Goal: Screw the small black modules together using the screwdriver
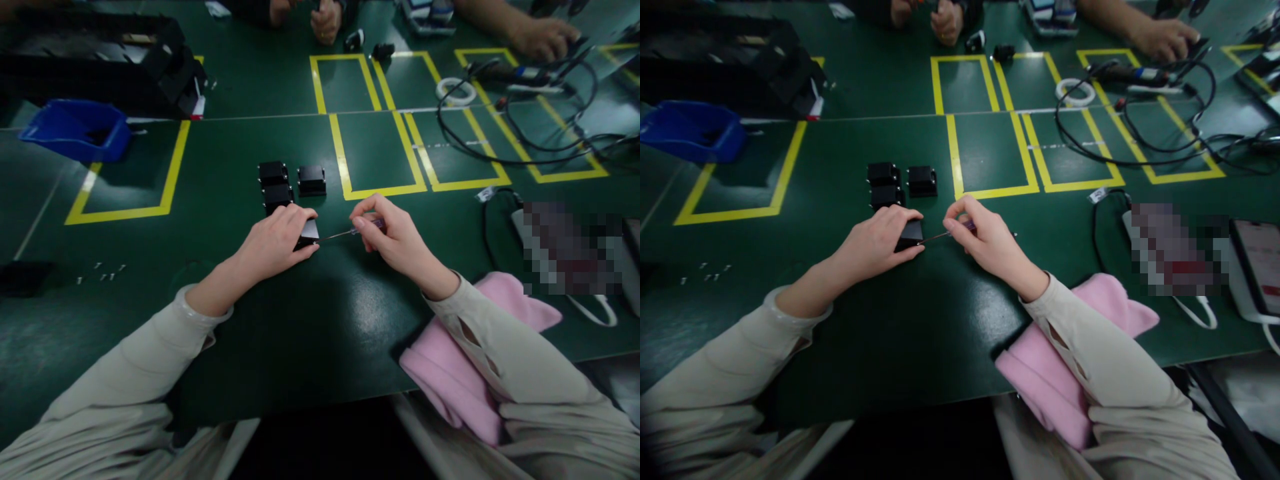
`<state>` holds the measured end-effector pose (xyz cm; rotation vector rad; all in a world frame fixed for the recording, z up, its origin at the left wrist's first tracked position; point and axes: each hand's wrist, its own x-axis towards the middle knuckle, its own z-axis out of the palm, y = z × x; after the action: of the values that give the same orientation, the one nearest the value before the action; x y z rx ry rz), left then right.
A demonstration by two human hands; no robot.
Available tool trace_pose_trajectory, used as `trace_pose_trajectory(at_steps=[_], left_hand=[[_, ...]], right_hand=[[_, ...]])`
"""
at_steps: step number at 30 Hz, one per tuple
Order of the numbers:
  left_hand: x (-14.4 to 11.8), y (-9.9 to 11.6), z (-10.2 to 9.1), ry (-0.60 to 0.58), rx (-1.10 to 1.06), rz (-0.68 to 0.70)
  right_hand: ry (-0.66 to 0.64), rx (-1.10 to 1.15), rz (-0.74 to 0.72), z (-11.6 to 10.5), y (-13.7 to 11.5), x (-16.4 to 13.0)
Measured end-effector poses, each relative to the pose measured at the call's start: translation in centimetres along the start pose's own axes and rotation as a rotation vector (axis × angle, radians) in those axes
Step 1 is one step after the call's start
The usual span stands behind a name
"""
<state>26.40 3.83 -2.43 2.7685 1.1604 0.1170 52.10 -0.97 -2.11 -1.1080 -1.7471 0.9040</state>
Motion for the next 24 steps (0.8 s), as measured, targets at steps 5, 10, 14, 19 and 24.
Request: trace_pose_trajectory(at_steps=[5, 10, 14, 19, 24], left_hand=[[0.06, 0.13, -0.08, -0.001, 0.015, -0.005], [0.07, 0.14, -0.14, -0.013, 0.012, -0.013], [0.04, 0.04, -0.08, -0.003, 0.003, -0.006], [0.07, 0.00, -0.02, -0.002, -0.016, -0.010], [0.10, 0.01, 0.02, 0.003, -0.031, -0.001]], right_hand=[[0.020, -0.007, -0.019, 0.12, 0.15, -0.12], [0.074, -0.066, -0.045, 0.19, 0.21, -0.17], [0.037, -0.060, -0.040, 0.13, 0.01, -0.05], [0.036, -0.070, -0.044, 0.16, -0.19, -0.17], [0.047, -0.078, -0.037, 0.18, -0.19, -0.28]])
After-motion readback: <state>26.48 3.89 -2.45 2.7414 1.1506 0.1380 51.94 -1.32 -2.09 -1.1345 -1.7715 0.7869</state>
